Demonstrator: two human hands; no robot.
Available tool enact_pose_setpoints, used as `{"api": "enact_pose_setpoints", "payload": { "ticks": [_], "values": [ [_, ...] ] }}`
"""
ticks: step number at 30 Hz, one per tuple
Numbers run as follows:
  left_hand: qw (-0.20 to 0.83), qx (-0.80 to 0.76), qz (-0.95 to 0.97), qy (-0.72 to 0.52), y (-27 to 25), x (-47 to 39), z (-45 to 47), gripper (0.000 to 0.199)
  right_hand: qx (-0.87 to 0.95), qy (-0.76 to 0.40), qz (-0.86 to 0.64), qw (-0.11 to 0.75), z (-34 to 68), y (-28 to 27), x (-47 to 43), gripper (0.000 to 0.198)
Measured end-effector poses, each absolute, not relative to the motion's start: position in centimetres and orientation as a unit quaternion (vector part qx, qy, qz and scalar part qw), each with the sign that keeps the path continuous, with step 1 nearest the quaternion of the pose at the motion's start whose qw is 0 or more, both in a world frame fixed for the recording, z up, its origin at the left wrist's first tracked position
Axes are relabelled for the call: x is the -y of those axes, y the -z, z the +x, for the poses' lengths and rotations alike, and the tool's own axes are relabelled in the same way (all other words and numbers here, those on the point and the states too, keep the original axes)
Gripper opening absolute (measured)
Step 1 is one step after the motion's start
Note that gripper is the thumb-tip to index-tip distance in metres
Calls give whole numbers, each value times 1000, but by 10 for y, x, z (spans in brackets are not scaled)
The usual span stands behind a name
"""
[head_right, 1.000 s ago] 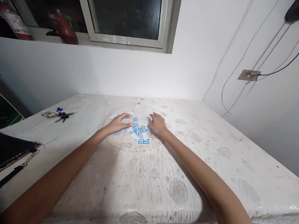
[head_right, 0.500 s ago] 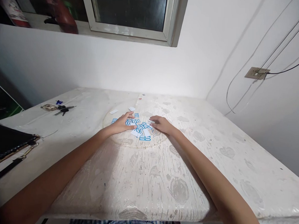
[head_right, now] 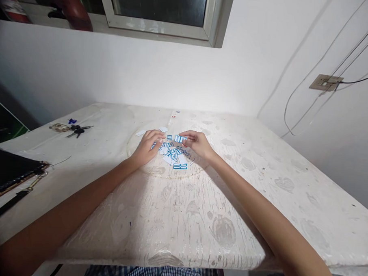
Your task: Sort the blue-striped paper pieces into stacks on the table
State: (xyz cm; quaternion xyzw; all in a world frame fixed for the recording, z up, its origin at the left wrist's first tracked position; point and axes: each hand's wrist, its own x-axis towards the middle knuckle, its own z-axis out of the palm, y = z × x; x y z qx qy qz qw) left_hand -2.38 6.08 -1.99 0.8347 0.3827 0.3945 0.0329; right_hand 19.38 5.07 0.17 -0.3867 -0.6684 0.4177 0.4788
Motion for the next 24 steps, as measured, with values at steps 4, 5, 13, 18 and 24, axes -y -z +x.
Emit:
{"api": "enact_pose_setpoints", "payload": {
  "ticks": [4,5,13,18,24],
  "values": [
    [80,-334,824,-450,7,-35,-13,19,669,-483,-346,447,183,-21,-25,31],
    [100,-332,815,-464,4,-28,-9,18,671,-491,-339,440,181,-25,-19,31],
    [338,-327,702,-536,-19,6,15,20,631,-554,-293,456,179,-42,3,29],
    [392,-301,683,-537,-21,10,16,20,598,-596,-251,474,176,-44,7,27],
    [348,-292,695,-558,-20,10,16,22,578,-591,-269,495,174,-47,8,27]
  ]
}}
